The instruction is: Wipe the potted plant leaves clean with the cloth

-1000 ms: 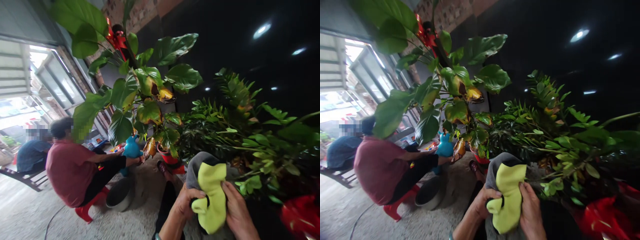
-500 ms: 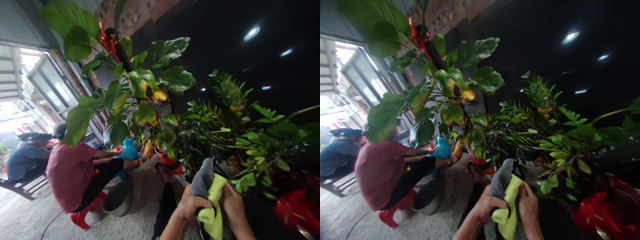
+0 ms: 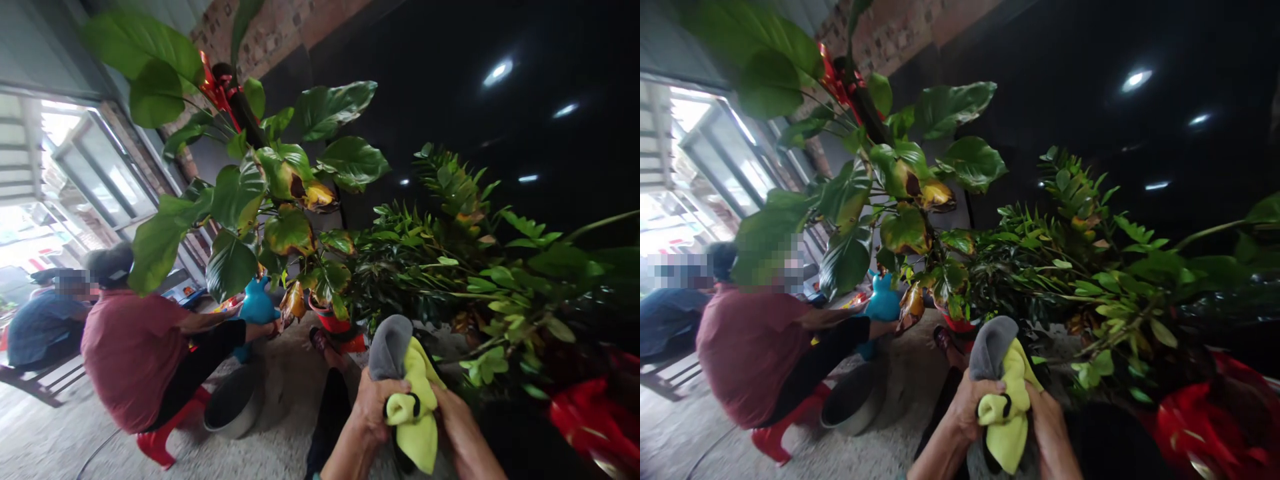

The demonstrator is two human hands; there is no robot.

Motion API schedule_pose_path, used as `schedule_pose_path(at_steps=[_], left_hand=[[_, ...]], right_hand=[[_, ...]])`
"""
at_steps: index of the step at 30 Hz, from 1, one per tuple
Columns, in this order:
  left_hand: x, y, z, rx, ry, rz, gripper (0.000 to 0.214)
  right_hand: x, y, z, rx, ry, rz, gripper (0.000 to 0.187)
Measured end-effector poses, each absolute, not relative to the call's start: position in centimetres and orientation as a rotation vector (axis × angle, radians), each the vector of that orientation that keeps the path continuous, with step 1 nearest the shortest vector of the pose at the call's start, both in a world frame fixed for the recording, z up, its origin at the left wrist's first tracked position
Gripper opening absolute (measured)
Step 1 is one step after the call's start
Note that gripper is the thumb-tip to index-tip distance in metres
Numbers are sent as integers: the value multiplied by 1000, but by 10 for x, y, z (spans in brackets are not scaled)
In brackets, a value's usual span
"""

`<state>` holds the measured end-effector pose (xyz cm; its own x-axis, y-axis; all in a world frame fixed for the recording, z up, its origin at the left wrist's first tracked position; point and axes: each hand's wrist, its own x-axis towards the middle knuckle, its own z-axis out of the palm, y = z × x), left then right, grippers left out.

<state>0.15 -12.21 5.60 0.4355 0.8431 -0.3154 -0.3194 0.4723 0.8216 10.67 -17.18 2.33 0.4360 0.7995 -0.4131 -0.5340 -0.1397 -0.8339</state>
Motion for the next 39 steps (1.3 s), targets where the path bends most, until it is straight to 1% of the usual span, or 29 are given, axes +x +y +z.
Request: schedule_pose_path(at_steps=[2, 3, 6, 7, 10, 12, 14, 17, 19, 21, 23, 25, 27, 29, 32, 35, 37, 39], left_hand=[[2, -122, 52, 734, 835, 820, 36], [1, -121, 50, 723, 848, 836, 35], [-4, -116, 47, 725, 869, 892, 37], [-6, -114, 47, 731, 856, 901, 38], [-5, -107, 56, 777, 763, 882, 47], [1, -102, 72, 858, 688, 877, 53], [12, -92, 98, 947, 642, 903, 55], [38, -71, 140, 1019, 593, 1020, 52], [57, -55, 156, 1035, 575, 1134, 50], [73, -45, 151, 1069, 627, 1219, 46], [79, -47, 127, 1136, 745, 1185, 41], [71, -58, 96, 1196, 857, 1015, 35], [53, -71, 75, 1181, 869, 803, 29], [36, -77, 78, 1151, 823, 711, 35], [33, -60, 115, 1172, 702, 879, 43], [55, -33, 139, 1139, 660, 1086, 42], [68, -26, 128, 1154, 766, 1138, 37], [68, -31, 103, 1200, 896, 1035, 33]], right_hand=[[115, -174, 25, -1326, -258, 1203, 34], [124, -175, 26, -1383, -218, 1150, 35], [163, -175, 23, -1436, -37, 825, 41], [177, -173, 21, -1408, 22, 781, 43], [208, -162, 14, -1295, 62, 911, 41], [216, -152, 12, -1237, 17, 1012, 40], [215, -144, 11, -1201, -20, 1055, 39], [209, -140, 10, -1204, -41, 1011, 39], [204, -139, 10, -1232, -42, 952, 38], [201, -139, 10, -1259, -34, 928, 39], [199, -139, 10, -1266, -24, 951, 39], [198, -140, 7, -1272, -15, 972, 39], [200, -141, 2, -1263, -25, 991, 40], [203, -142, -4, -1209, -38, 1030, 41], [206, -142, -9, -1042, -34, 1097, 43], [205, -137, -8, -883, 7, 1132, 42], [202, -133, -6, -816, 43, 1158, 37], [199, -129, -8, -803, 68, 1165, 32]])
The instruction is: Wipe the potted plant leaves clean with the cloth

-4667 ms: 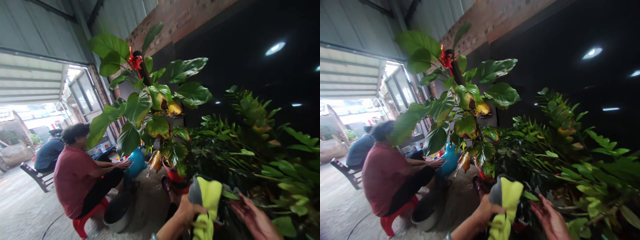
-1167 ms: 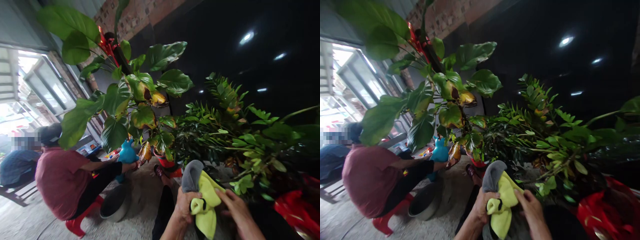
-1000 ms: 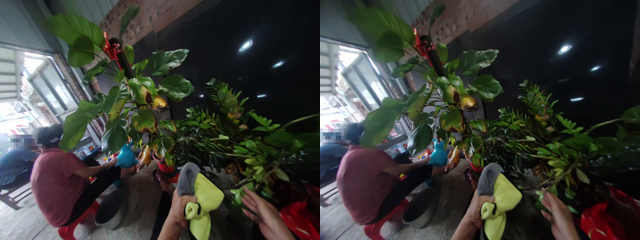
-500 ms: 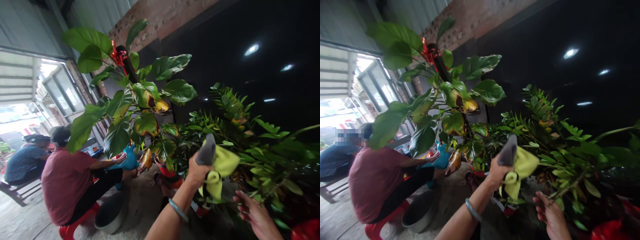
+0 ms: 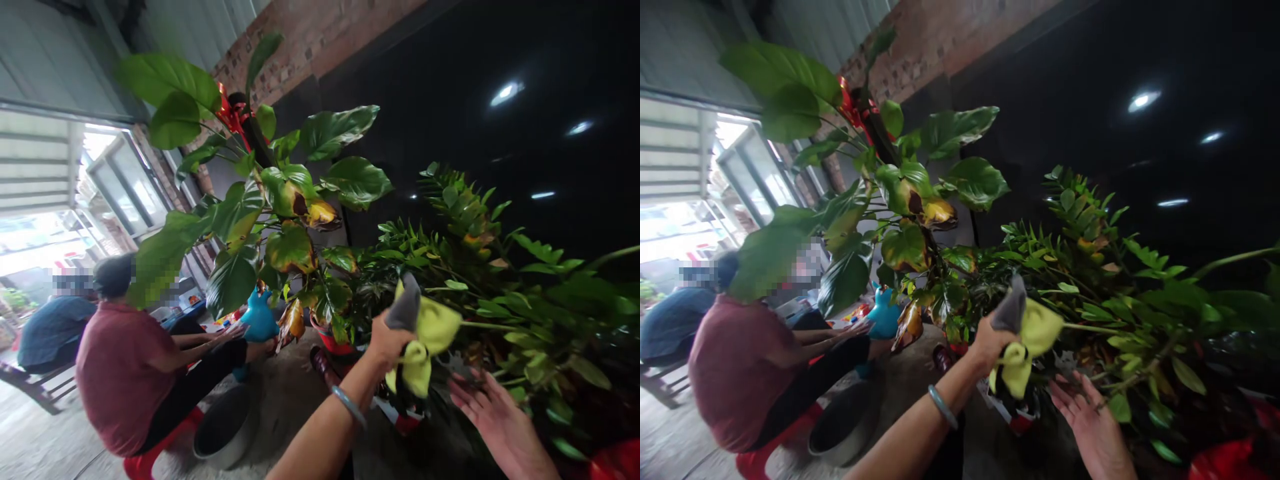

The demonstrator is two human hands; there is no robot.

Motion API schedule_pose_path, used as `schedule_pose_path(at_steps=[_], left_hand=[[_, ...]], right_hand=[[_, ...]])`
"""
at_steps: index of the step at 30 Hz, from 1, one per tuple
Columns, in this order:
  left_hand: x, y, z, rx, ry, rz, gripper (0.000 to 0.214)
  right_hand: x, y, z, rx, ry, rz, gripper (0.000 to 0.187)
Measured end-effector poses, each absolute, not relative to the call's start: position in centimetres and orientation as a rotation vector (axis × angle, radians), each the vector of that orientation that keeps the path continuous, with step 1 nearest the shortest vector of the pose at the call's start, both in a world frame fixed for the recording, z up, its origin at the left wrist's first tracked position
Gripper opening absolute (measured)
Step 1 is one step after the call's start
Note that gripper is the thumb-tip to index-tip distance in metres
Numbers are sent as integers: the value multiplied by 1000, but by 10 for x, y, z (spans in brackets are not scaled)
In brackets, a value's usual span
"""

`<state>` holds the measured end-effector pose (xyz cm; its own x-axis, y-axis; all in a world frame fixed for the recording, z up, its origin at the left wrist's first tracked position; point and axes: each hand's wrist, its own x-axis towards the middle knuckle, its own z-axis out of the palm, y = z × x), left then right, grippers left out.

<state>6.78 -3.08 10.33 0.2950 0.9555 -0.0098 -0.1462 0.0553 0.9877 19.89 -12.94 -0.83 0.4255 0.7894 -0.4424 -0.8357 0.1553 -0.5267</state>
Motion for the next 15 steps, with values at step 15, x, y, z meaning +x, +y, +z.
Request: schedule_pose_path(at_steps=[15], left_hand=[[38, -45, 82, 1173, 923, 949, 40]], right_hand=[[197, -126, -7, -825, 72, 1181, 19]])
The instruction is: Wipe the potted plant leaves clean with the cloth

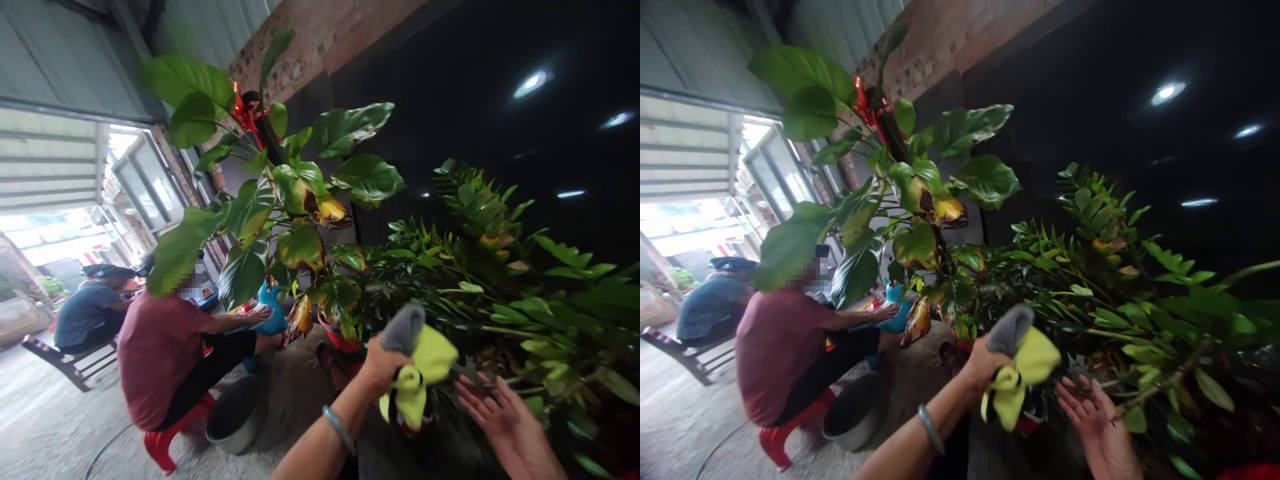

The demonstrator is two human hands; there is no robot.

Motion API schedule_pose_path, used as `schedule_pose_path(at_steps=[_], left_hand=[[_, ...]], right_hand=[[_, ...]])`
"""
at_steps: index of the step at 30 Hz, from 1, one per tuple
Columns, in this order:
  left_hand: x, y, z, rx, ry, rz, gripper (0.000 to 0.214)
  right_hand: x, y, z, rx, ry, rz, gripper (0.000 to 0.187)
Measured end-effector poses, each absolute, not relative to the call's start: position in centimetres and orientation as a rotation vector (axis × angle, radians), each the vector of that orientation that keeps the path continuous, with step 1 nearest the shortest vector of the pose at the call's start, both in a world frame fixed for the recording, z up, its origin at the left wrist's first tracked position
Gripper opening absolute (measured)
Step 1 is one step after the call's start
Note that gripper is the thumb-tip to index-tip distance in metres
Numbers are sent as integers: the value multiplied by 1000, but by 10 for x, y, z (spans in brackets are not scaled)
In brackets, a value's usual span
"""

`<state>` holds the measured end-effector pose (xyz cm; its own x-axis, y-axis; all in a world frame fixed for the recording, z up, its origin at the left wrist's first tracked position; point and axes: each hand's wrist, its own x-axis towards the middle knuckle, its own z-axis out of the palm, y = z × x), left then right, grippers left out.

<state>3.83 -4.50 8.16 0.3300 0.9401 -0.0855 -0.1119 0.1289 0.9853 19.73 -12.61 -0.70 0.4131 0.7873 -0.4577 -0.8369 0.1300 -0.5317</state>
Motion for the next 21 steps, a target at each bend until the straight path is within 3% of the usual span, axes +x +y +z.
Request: schedule_pose_path(at_steps=[4, 7, 10, 14, 17, 21], left_hand=[[3, -70, 69, 1189, 784, 701, 53], [-15, -55, 108, 1198, 685, 897, 58], [-13, -27, 129, 1080, 736, 1144, 46], [0, -37, 86, 1046, 911, 1096, 34], [-10, -68, 57, 1110, 785, 855, 43], [-42, -59, 90, 1024, 678, 945, 54]], right_hand=[[200, -129, 0, -830, 210, 1258, 11], [202, -131, 5, -796, 215, 1261, 14], [199, -131, 9, -768, 164, 1229, 17], [193, -128, 12, -758, 182, 1248, 12], [192, -127, 14, -773, 214, 1273, 13], [193, -129, 19, -788, 224, 1254, 16]])
